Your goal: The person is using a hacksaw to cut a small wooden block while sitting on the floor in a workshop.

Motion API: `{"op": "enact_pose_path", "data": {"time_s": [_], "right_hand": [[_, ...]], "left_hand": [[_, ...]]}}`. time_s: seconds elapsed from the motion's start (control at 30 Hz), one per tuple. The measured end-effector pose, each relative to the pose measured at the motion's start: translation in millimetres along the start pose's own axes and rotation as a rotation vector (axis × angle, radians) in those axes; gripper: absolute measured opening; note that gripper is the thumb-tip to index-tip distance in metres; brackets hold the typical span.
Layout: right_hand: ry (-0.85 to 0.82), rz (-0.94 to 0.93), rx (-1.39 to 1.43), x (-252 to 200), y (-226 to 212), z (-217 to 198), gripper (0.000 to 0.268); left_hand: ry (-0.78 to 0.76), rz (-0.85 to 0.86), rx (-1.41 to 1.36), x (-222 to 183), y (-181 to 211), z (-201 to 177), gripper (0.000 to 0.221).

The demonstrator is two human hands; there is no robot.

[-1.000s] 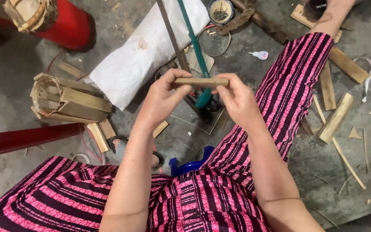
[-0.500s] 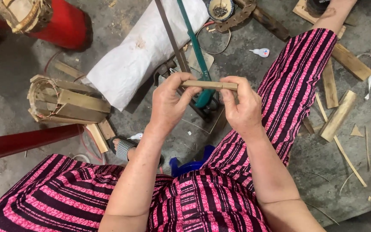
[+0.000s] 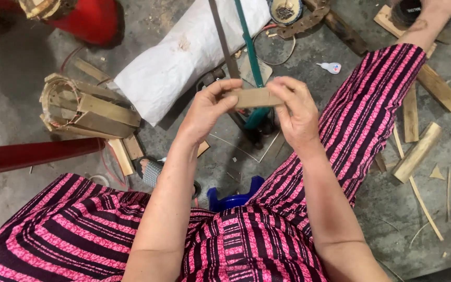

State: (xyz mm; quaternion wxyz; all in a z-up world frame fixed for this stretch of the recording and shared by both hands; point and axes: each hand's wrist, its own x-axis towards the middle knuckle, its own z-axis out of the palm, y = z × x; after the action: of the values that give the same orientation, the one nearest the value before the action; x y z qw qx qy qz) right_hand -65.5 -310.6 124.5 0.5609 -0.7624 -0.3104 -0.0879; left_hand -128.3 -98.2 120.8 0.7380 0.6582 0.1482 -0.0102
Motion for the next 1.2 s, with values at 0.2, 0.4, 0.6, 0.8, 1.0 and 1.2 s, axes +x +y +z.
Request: {"op": "enact_pose_path", "data": {"time_s": [0.2, 0.4, 0.6, 0.8, 1.0, 1.2], "right_hand": [[0.203, 0.584, 0.248, -66.7, 104.9, 67.4, 0.048], [0.087, 1.271, 0.419, -126.0, 180.3, 103.7, 0.078], [0.024, 1.391, 0.443, -147.1, 197.1, 112.6, 0.088], [0.000, 1.452, 0.505, -153.3, 205.4, 113.6, 0.088], [0.028, 1.527, 0.596, -143.5, 198.2, 110.8, 0.086], [0.005, 1.588, 0.647, -152.0, 216.3, 113.1, 0.056]], "left_hand": [[0.246, 0.048, 0.020, 17.4, -36.7, -26.9, 0.036], [0.573, -0.018, 0.134, 34.3, -80.0, -78.7, 0.037], [0.818, -0.025, 0.213, 52.2, -93.4, -126.2, 0.038], [0.843, -0.011, 0.310, 99.3, -114.0, -144.6, 0.036], [0.849, -0.109, 0.480, 125.4, -133.4, -162.4, 0.034], [0.787, 0.086, 0.845, 130.1, -156.6, -161.9, 0.041]]}}
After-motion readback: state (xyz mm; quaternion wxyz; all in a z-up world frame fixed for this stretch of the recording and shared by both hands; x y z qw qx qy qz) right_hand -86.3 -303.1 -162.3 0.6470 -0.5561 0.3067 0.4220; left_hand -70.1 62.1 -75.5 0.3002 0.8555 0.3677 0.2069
